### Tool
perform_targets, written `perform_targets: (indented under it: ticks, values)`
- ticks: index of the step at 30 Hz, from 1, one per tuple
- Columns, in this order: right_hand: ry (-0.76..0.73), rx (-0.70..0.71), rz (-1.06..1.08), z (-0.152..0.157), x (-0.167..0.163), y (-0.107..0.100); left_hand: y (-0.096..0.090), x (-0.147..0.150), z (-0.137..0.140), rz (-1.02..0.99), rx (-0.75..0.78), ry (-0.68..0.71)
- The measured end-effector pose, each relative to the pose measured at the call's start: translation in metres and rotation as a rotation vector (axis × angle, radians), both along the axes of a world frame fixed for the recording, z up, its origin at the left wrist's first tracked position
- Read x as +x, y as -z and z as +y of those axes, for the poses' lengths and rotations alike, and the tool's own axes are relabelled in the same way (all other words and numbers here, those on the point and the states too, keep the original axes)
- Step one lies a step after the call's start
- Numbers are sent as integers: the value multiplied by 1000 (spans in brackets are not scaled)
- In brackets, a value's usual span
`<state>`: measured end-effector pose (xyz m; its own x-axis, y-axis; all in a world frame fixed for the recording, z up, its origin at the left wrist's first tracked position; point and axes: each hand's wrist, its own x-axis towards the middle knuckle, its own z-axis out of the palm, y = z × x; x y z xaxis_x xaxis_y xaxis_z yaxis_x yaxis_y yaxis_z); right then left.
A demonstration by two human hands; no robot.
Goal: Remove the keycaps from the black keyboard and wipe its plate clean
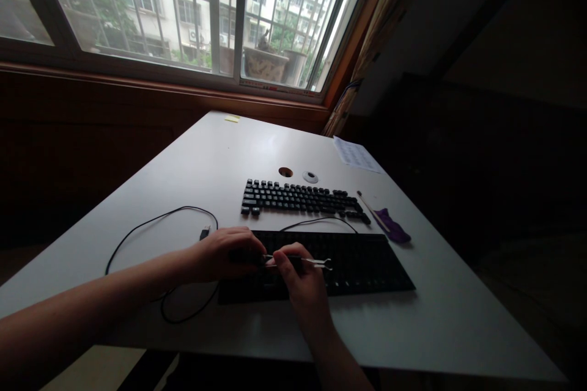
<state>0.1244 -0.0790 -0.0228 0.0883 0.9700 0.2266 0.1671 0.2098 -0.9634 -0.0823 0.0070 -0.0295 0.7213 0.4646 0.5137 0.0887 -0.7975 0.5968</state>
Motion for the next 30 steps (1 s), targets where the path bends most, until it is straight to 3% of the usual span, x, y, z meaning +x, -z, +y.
perform_targets:
  ticks: [7, 21, 30]
  values:
    - [-31, -40, 60, 0, 2, 0, -1, 2, -2, -1, -1, -26]
    - [-40, 9, 57, 0, 0, 0, 3, 4, -7, 58, 19, -89]
    - [-57, 20, 76, 2, 3, -2, -2, 7, -10, -47, 46, -61]
